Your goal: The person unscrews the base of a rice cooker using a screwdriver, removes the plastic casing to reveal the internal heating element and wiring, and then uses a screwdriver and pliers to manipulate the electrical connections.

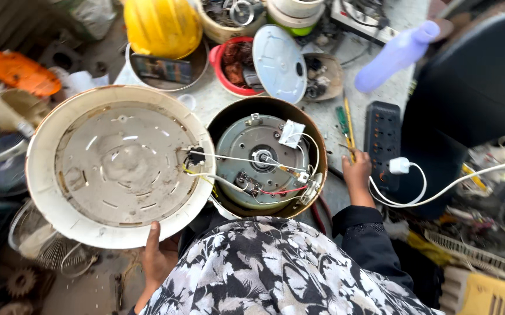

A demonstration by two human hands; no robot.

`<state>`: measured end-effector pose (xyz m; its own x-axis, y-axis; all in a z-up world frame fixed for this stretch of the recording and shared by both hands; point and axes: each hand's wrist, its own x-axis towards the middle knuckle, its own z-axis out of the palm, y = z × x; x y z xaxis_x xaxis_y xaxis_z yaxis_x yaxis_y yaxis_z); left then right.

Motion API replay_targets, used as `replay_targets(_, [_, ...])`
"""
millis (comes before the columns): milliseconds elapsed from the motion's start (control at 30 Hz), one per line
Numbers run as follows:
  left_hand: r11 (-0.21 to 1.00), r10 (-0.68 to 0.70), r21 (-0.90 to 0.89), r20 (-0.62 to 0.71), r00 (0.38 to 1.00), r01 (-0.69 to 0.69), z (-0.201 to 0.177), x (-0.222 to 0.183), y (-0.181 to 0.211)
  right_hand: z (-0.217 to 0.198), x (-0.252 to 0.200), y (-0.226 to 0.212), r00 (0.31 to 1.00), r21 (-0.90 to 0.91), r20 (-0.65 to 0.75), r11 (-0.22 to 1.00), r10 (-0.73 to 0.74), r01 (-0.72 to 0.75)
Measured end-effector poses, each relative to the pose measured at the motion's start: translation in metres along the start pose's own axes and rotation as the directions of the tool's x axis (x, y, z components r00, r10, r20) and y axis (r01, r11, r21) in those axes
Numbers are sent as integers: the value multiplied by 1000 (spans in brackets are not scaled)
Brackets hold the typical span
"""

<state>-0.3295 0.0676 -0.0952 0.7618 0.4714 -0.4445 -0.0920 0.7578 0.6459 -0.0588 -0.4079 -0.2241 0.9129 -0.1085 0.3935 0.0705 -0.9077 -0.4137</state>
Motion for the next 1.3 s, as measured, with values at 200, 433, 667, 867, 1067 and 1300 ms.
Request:
replay_targets(200, [992,87,96,-7,996,-86,-18,-3,-21,24,26,6,991,-103,26,986,-129,131])
replay_targets(433, [995,90,49,-17,996,-89,-35,2,-43,35,38,0,993,-207,118,978,-8,32])
replay_targets(667, [999,35,35,-19,999,-35,-29,10,-46,34,54,-1,982,-231,189,972,8,37])
replay_targets(867, [990,40,138,-2,999,-39,-26,10,-50,30,54,1,987,-181,152,981,-44,71])
replay_targets(1067, [961,43,273,31,999,-50,-29,13,-68,-7,68,-27,958,576,249,773,144,-265])
replay_targets(1300, [849,127,491,168,978,-195,-28,14,-74,-122,86,-150,984,962,168,227,-53,-152])
